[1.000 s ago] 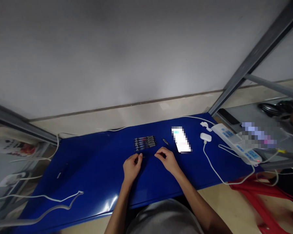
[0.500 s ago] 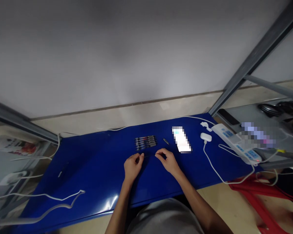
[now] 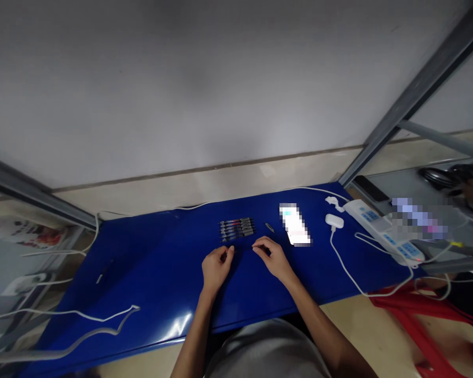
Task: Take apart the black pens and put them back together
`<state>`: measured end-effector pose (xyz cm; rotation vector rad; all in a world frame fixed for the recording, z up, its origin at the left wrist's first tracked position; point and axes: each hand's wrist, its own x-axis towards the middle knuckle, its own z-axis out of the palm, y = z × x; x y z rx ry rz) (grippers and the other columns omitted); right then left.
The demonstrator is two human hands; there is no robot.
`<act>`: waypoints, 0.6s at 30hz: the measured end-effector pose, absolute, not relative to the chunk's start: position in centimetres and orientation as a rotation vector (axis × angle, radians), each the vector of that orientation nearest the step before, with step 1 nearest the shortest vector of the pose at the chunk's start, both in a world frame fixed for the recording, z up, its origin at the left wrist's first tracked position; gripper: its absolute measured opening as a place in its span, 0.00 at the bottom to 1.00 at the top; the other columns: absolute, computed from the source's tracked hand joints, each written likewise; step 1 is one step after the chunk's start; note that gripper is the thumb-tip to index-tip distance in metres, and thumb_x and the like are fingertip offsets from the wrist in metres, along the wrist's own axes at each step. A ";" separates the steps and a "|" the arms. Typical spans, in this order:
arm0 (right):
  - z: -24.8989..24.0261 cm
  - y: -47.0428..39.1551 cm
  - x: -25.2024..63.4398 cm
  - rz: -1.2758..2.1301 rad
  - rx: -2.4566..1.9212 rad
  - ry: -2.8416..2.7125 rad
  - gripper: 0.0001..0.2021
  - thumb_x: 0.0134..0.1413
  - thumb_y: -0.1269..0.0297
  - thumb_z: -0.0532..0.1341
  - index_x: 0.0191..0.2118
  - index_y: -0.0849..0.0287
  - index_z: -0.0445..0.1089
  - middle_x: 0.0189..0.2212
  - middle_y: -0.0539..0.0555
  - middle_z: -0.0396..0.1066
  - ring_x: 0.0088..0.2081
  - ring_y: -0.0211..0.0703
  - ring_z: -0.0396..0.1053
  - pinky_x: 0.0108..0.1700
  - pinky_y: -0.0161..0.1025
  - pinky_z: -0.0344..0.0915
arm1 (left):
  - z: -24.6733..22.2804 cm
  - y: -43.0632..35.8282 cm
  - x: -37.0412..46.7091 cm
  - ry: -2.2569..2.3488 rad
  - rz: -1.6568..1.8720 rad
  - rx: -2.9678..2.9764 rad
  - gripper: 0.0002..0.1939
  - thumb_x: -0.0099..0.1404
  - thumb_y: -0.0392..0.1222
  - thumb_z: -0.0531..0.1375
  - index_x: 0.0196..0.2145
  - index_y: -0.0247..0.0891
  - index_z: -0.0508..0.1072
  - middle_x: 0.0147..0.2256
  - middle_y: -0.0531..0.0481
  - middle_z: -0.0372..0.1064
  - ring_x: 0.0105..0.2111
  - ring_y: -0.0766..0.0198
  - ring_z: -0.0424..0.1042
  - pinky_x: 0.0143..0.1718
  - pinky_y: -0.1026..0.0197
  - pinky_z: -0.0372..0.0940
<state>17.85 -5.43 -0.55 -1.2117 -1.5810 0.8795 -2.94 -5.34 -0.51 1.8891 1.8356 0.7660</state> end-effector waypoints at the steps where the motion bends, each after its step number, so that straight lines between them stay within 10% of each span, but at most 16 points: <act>1: -0.6 -5.4 17.8 0.884 -1.208 -1.570 0.07 0.61 0.61 0.60 0.37 0.56 0.74 0.35 0.53 0.72 0.34 0.41 0.69 0.36 0.37 0.64 | -0.5 -5.3 -2.9 1.834 0.770 1.886 0.25 0.68 0.56 0.51 0.20 0.38 0.63 0.20 0.56 0.61 0.23 0.69 0.60 0.26 0.65 0.49; 18: -0.7 -5.2 17.7 0.869 -1.272 -1.573 0.08 0.63 0.61 0.58 0.37 0.56 0.74 0.33 0.53 0.73 0.34 0.43 0.70 0.36 0.38 0.65 | -0.5 -5.3 -2.9 1.839 0.777 1.874 0.25 0.69 0.56 0.49 0.21 0.38 0.61 0.20 0.55 0.60 0.23 0.69 0.59 0.26 0.65 0.48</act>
